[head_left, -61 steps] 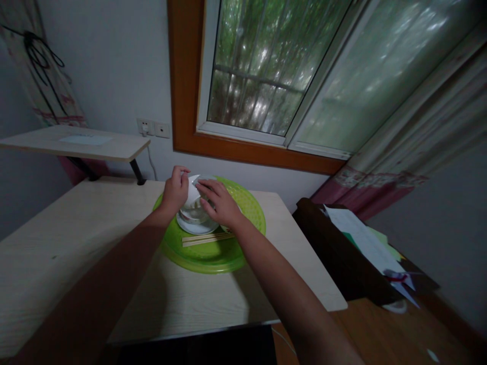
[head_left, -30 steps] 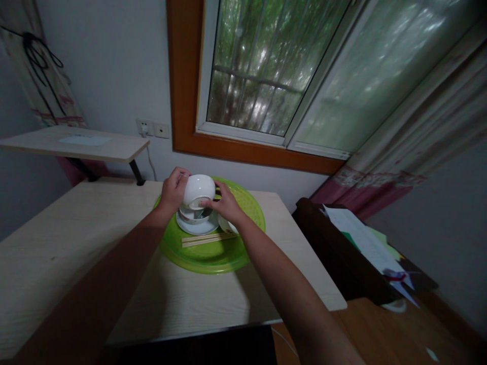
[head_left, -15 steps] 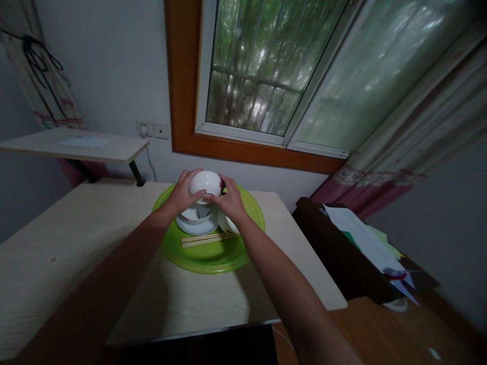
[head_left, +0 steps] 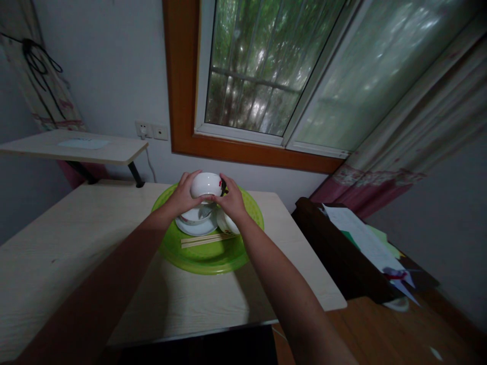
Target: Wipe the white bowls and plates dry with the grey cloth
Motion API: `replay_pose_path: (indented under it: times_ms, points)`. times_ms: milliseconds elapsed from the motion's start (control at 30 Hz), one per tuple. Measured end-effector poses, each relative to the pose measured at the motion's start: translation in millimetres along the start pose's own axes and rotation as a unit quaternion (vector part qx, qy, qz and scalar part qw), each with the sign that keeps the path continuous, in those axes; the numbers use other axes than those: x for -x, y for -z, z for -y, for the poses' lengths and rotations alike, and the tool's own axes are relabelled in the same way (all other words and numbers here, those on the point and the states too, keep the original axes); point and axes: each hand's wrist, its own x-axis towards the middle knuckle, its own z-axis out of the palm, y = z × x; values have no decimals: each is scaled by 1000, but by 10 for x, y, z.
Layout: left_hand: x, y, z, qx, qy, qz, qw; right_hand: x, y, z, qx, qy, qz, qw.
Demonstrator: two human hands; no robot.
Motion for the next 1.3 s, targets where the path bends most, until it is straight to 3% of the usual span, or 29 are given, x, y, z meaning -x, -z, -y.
replay_pose_path:
  times_ms: [367,567,767,1100,1200,1300]
  points:
    - [7,-35,32,-1,73,-38,997,-8,62,66,-20,72,1,997]
    - [-18,-24,44,15,99,-86,991,25,87,171,-31,74,9,997]
    - [-24,-31,79,8,100,-84,991,73,126,241,-14,109,16,994]
    - [-27,-50,128,32,93,-87,991,126,51,337,27,198,130,971]
    - [-34,-40,106,35,99,-93,990,119,36,329,27,194,118,973]
    - [-38,-37,85,34,105,-103,989,92,46,272,19,144,61,988]
